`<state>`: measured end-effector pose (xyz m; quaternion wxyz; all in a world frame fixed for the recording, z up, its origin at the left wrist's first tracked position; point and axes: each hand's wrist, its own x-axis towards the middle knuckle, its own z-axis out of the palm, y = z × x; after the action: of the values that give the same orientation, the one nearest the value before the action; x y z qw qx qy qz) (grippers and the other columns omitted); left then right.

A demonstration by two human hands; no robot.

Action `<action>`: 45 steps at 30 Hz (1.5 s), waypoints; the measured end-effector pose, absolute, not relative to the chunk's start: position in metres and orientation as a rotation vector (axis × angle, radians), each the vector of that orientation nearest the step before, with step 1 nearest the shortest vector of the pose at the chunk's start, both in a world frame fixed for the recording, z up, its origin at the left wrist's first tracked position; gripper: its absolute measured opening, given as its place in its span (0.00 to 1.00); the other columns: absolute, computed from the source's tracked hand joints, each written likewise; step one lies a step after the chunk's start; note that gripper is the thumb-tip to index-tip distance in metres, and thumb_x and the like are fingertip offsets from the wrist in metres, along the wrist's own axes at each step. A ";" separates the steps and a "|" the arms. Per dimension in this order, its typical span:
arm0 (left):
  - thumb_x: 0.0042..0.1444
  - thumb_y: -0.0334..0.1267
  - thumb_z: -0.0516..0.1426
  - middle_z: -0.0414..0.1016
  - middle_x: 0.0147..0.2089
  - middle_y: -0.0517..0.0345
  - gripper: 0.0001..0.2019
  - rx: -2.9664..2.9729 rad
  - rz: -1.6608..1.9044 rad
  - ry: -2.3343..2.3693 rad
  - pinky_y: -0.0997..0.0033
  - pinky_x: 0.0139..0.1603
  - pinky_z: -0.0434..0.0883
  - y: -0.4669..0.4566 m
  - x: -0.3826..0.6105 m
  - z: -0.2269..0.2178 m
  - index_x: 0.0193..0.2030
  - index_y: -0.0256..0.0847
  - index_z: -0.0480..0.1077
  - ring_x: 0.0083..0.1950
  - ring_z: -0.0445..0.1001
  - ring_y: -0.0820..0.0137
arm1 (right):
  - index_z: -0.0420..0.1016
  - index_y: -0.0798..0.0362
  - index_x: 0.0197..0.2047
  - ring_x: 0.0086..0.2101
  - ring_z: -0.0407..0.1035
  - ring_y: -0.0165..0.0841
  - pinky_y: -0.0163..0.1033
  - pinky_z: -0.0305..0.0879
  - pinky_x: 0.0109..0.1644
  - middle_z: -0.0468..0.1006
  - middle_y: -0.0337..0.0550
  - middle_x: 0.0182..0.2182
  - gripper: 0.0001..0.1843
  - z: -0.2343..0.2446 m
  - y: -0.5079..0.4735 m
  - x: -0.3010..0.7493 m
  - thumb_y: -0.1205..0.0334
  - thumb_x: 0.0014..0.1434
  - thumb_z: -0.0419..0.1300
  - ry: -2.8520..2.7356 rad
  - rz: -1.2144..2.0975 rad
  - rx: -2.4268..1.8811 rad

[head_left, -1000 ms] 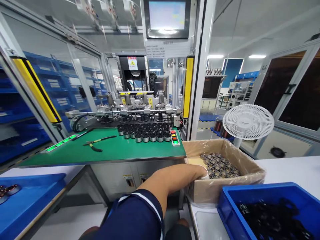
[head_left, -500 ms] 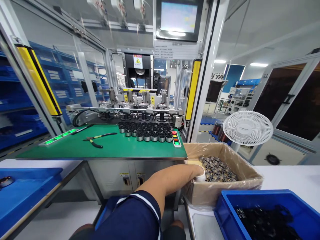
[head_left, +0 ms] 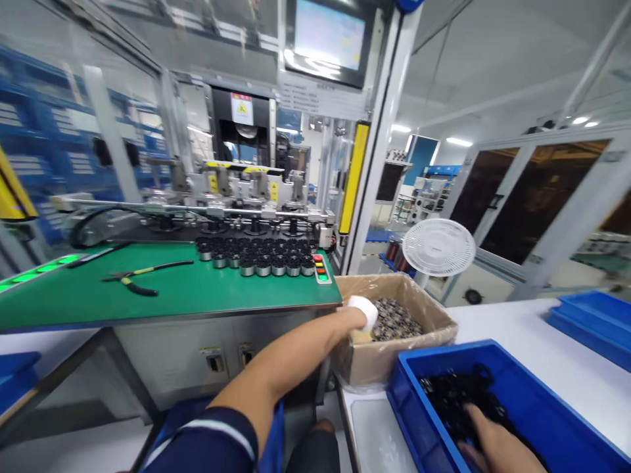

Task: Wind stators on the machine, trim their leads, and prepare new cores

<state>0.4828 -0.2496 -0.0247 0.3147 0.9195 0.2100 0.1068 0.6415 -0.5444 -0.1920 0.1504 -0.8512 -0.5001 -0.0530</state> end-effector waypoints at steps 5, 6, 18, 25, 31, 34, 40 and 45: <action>0.60 0.38 0.59 0.73 0.55 0.47 0.13 2.196 0.482 0.336 0.51 0.62 0.66 -0.253 0.460 -0.034 0.49 0.35 0.70 0.59 0.70 0.60 | 0.70 0.58 0.53 0.43 0.79 0.42 0.46 0.77 0.48 0.81 0.54 0.45 0.20 -0.136 -0.521 0.594 0.52 0.65 0.54 -1.369 -0.745 -2.062; 0.59 0.37 0.58 0.74 0.55 0.46 0.14 2.129 0.501 0.289 0.53 0.62 0.66 -0.260 0.448 -0.041 0.50 0.35 0.69 0.58 0.71 0.60 | 0.69 0.57 0.54 0.43 0.78 0.41 0.46 0.77 0.49 0.80 0.53 0.45 0.20 -0.127 -0.518 0.581 0.53 0.65 0.55 -1.368 -0.785 -1.993; 0.30 0.41 0.76 0.78 0.37 0.55 0.36 1.058 0.253 -0.023 0.69 0.40 0.72 -0.357 0.372 -0.094 0.49 0.38 0.71 0.36 0.75 0.70 | 0.66 0.56 0.59 0.45 0.68 0.38 0.43 0.72 0.47 0.70 0.52 0.44 0.27 -0.080 -0.537 0.476 0.73 0.58 0.64 -1.591 -0.587 -1.573; 0.49 0.52 0.67 0.72 0.58 0.49 0.37 1.243 0.323 -0.030 0.59 0.64 0.65 -0.386 0.370 -0.107 0.64 0.43 0.64 0.60 0.70 0.58 | 0.67 0.58 0.57 0.43 0.70 0.38 0.41 0.73 0.44 0.72 0.53 0.43 0.21 -0.086 -0.533 0.476 0.70 0.60 0.62 -1.629 -0.531 -1.572; 0.52 0.46 0.66 0.65 0.65 0.48 0.39 1.450 0.394 0.048 0.55 0.70 0.58 -0.396 0.370 -0.127 0.69 0.46 0.56 0.66 0.64 0.55 | 0.66 0.57 0.58 0.43 0.70 0.38 0.42 0.73 0.42 0.72 0.53 0.44 0.25 -0.090 -0.535 0.479 0.75 0.57 0.58 -1.647 -0.522 -1.574; 0.55 0.46 0.64 0.62 0.69 0.49 0.37 1.497 0.409 0.041 0.55 0.72 0.55 -0.394 0.372 -0.130 0.69 0.46 0.56 0.70 0.60 0.55 | 0.66 0.56 0.59 0.43 0.71 0.39 0.43 0.74 0.42 0.72 0.54 0.43 0.26 -0.090 -0.533 0.479 0.75 0.57 0.57 -1.676 -0.519 -1.581; 0.60 0.47 0.59 0.57 0.72 0.46 0.34 1.568 0.343 0.039 0.56 0.73 0.54 -0.385 0.371 -0.124 0.70 0.41 0.54 0.73 0.55 0.55 | 0.66 0.58 0.60 0.44 0.71 0.39 0.43 0.74 0.43 0.73 0.55 0.44 0.23 -0.085 -0.530 0.488 0.67 0.62 0.60 -1.762 -0.518 -1.578; 0.67 0.44 0.48 0.57 0.71 0.48 0.27 1.732 0.384 0.097 0.53 0.74 0.47 -0.364 0.385 -0.136 0.71 0.43 0.55 0.73 0.53 0.58 | 0.68 0.55 0.55 0.40 0.72 0.36 0.43 0.73 0.45 0.75 0.50 0.43 0.22 -0.081 -0.529 0.543 0.52 0.63 0.62 -1.340 -0.515 -1.911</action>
<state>0.3850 -0.3643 -0.1361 0.6306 0.7566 0.0423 0.1678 0.5434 -0.5291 -0.0810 0.3670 -0.7438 -0.5214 -0.2003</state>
